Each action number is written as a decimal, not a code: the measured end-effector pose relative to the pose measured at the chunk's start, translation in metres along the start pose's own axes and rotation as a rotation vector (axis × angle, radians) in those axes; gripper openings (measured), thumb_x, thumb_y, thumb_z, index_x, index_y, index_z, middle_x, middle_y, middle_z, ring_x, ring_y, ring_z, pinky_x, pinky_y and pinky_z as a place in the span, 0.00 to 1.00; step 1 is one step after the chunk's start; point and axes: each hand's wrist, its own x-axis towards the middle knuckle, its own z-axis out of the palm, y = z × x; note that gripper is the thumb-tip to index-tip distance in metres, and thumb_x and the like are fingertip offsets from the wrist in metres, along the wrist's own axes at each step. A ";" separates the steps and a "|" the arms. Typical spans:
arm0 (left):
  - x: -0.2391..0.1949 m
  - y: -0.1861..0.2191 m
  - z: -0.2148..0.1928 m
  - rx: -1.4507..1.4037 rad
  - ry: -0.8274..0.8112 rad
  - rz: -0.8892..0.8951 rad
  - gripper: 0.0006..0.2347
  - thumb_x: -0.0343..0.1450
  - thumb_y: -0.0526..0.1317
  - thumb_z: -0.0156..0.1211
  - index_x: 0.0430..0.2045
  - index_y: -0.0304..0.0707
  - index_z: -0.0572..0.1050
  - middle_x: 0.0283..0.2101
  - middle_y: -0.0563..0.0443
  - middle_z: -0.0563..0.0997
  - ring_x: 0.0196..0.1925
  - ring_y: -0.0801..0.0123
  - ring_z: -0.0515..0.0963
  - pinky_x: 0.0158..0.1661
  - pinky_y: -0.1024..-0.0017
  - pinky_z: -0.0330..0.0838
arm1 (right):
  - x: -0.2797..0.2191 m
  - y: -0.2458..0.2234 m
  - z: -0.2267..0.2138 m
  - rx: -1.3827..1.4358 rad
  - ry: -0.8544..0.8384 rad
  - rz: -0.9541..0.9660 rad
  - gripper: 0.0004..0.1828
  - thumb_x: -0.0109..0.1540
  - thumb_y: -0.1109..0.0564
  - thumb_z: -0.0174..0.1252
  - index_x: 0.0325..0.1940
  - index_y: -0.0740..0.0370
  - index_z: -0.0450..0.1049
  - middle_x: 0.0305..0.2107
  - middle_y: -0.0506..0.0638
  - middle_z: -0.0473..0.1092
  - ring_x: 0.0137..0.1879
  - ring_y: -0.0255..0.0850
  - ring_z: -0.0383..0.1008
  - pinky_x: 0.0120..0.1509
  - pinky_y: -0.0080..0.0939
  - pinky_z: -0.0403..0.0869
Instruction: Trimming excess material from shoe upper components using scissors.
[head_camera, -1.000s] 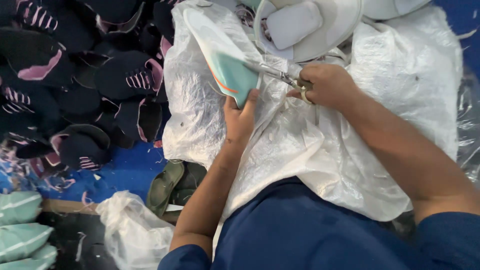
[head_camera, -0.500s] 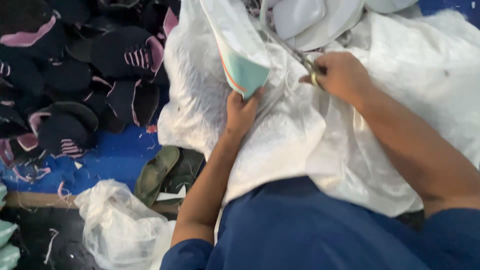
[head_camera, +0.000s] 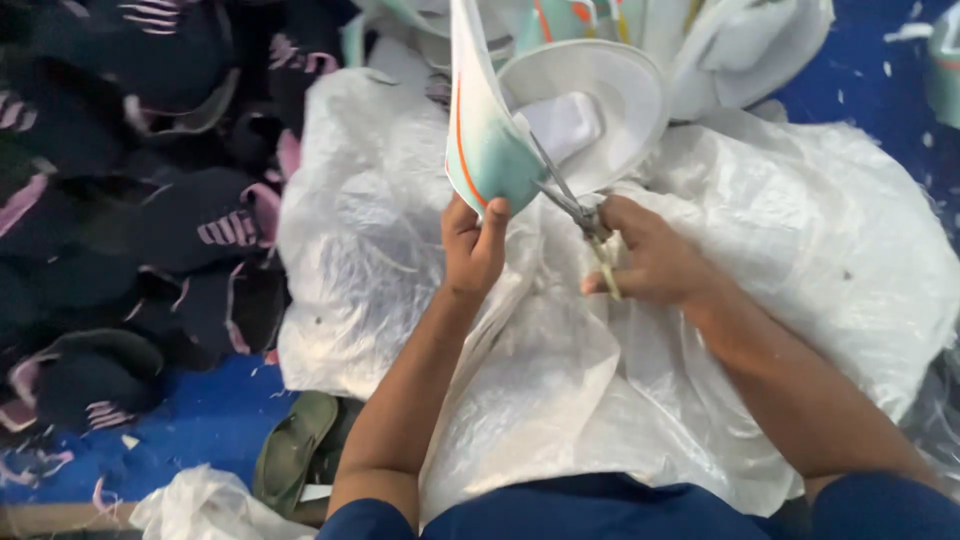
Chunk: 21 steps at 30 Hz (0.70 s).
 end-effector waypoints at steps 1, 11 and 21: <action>0.003 -0.008 0.006 0.114 -0.027 0.053 0.11 0.79 0.42 0.58 0.39 0.31 0.78 0.43 0.50 0.80 0.43 0.72 0.77 0.47 0.74 0.72 | -0.003 0.002 0.002 0.027 0.001 0.001 0.34 0.47 0.42 0.78 0.49 0.60 0.73 0.39 0.47 0.67 0.45 0.36 0.65 0.47 0.38 0.67; -0.020 -0.027 0.024 0.106 -0.170 -0.116 0.12 0.77 0.43 0.58 0.42 0.29 0.77 0.38 0.46 0.81 0.40 0.63 0.79 0.44 0.69 0.73 | 0.007 -0.018 0.000 -0.213 0.153 0.230 0.24 0.50 0.47 0.78 0.29 0.66 0.73 0.25 0.49 0.68 0.30 0.38 0.66 0.35 0.41 0.66; 0.028 0.013 -0.011 -0.768 0.253 -0.600 0.26 0.72 0.61 0.48 0.51 0.38 0.75 0.45 0.44 0.84 0.47 0.56 0.84 0.45 0.56 0.81 | 0.013 -0.021 0.004 -0.208 0.314 0.326 0.17 0.55 0.53 0.76 0.29 0.67 0.77 0.22 0.49 0.69 0.26 0.34 0.66 0.29 0.38 0.64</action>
